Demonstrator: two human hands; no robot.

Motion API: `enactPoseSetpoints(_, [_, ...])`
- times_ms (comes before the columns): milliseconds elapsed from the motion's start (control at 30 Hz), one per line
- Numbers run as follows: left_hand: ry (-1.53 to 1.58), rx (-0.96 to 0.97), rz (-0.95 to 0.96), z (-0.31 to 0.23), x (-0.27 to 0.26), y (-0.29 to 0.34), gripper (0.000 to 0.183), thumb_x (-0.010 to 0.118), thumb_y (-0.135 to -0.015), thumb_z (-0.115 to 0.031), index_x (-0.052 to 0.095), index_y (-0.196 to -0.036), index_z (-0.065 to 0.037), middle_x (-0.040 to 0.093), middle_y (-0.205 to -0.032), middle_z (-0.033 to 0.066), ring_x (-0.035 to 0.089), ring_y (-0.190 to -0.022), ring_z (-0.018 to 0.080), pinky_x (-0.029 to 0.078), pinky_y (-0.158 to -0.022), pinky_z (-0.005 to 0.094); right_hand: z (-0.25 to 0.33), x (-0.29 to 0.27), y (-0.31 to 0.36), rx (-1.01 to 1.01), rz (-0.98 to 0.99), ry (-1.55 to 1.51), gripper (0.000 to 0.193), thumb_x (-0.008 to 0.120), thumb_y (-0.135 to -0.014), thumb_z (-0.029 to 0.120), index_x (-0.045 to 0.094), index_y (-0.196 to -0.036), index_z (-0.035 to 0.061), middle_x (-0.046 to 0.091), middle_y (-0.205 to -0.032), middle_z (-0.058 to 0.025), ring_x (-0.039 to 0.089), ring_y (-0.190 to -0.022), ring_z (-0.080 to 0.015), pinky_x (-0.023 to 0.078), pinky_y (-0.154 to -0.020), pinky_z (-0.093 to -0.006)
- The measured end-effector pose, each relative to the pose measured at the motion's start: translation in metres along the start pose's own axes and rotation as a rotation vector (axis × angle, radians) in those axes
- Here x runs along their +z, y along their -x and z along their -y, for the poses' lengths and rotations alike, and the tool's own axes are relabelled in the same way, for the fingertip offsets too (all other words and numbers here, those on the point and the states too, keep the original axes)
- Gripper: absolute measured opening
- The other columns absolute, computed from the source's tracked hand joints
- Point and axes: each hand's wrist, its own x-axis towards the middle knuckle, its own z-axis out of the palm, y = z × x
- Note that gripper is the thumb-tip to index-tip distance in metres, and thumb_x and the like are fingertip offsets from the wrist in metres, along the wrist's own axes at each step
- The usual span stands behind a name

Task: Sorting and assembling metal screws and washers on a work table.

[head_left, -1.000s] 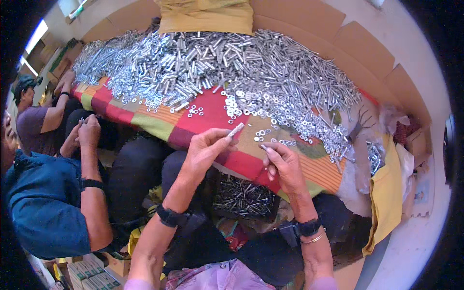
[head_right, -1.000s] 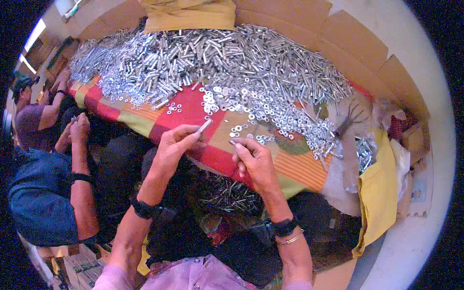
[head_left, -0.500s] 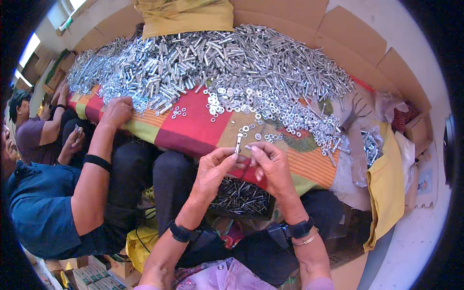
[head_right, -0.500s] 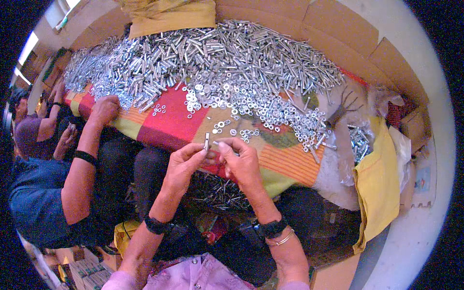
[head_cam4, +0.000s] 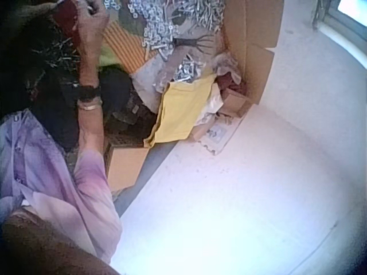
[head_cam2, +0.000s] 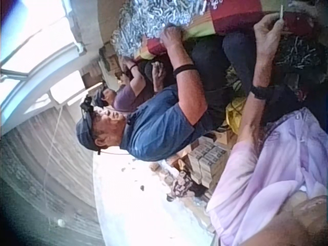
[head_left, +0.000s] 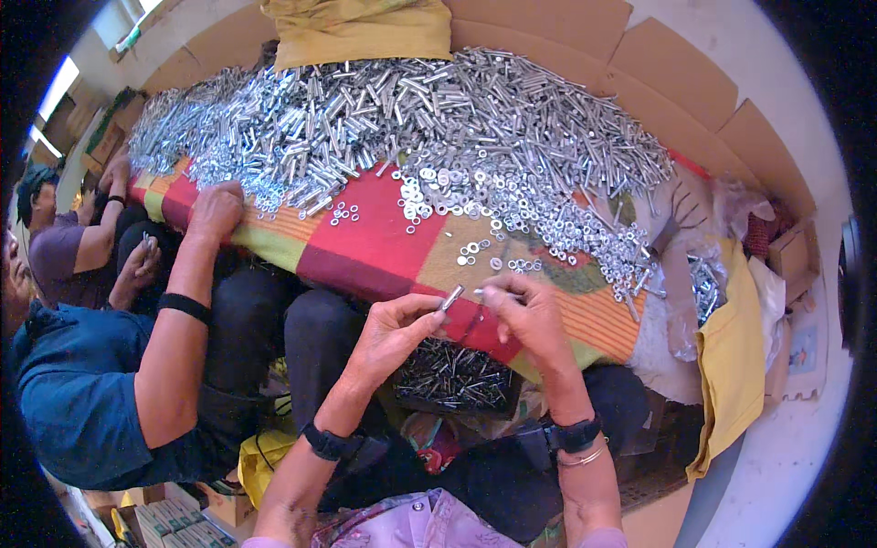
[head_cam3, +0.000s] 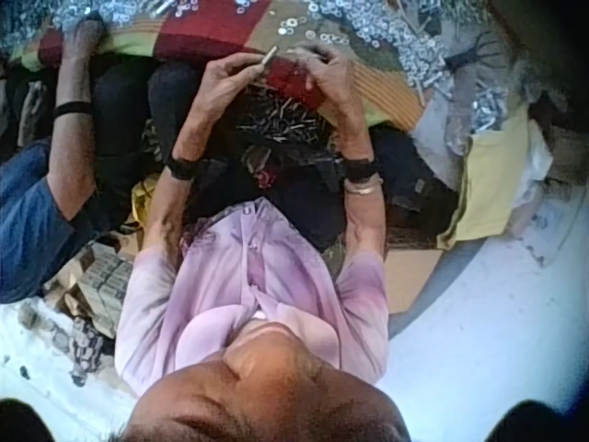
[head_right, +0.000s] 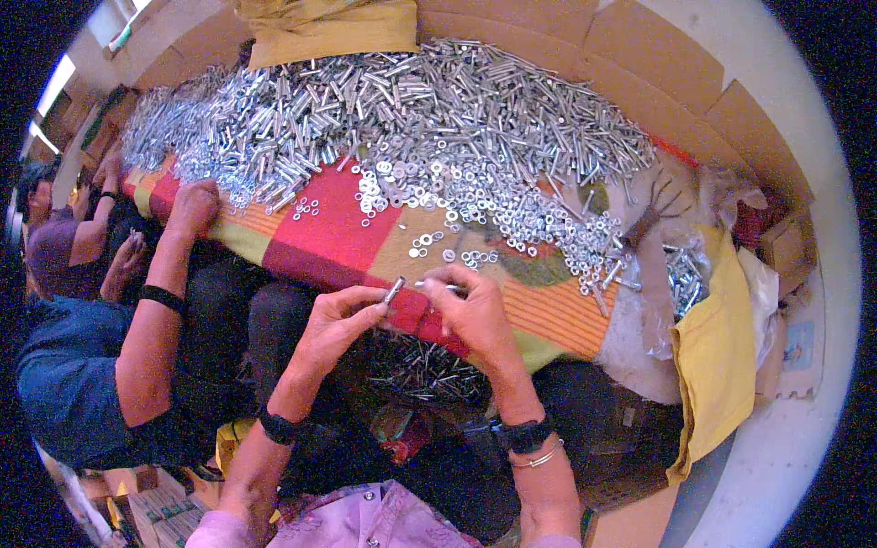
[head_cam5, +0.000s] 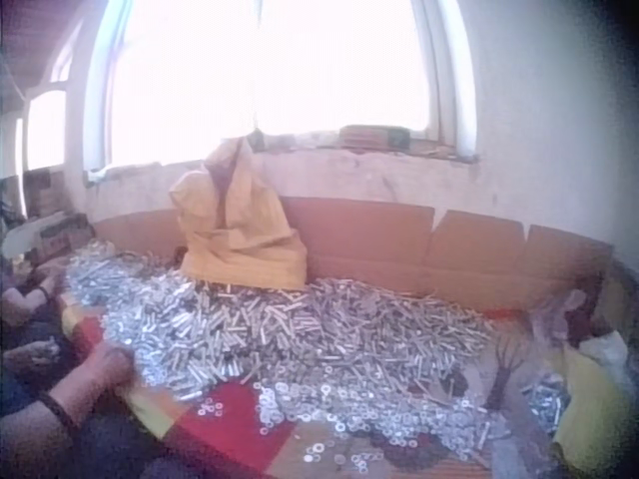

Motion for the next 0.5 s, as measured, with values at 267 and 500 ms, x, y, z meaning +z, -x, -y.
enactPoseSetpoints(267, [-0.101,-0.034,0.083,0.003,-0.003,0.002,0.018,0.058,-0.085,-0.006,0.063,-0.1,0.003,0.064,-0.084,0.003,0.058,-0.074,0.0072,0.047,-0.067,0.0215,-0.001,-0.009,0.001,0.007,0.127,0.202,0.015,0.056,-0.087,0.016,0.059,-0.086,0.0016,0.053,-0.063,0.0017,0.044,-0.042,-0.0036,0.035,-0.039,-0.0186])
enactPoseSetpoints(500, [0.002,-0.039,0.181,0.005,0.006,-0.002,0.018,0.058,-0.085,-0.008,0.063,-0.099,0.004,0.064,-0.084,0.0032,0.058,-0.075,0.007,0.047,-0.068,0.0208,-0.017,0.018,0.009,0.106,0.271,0.117,0.03,0.043,-0.094,0.031,0.056,-0.091,0.0032,0.047,-0.057,0.0027,0.038,-0.039,-0.0037,0.033,-0.037,-0.0186])
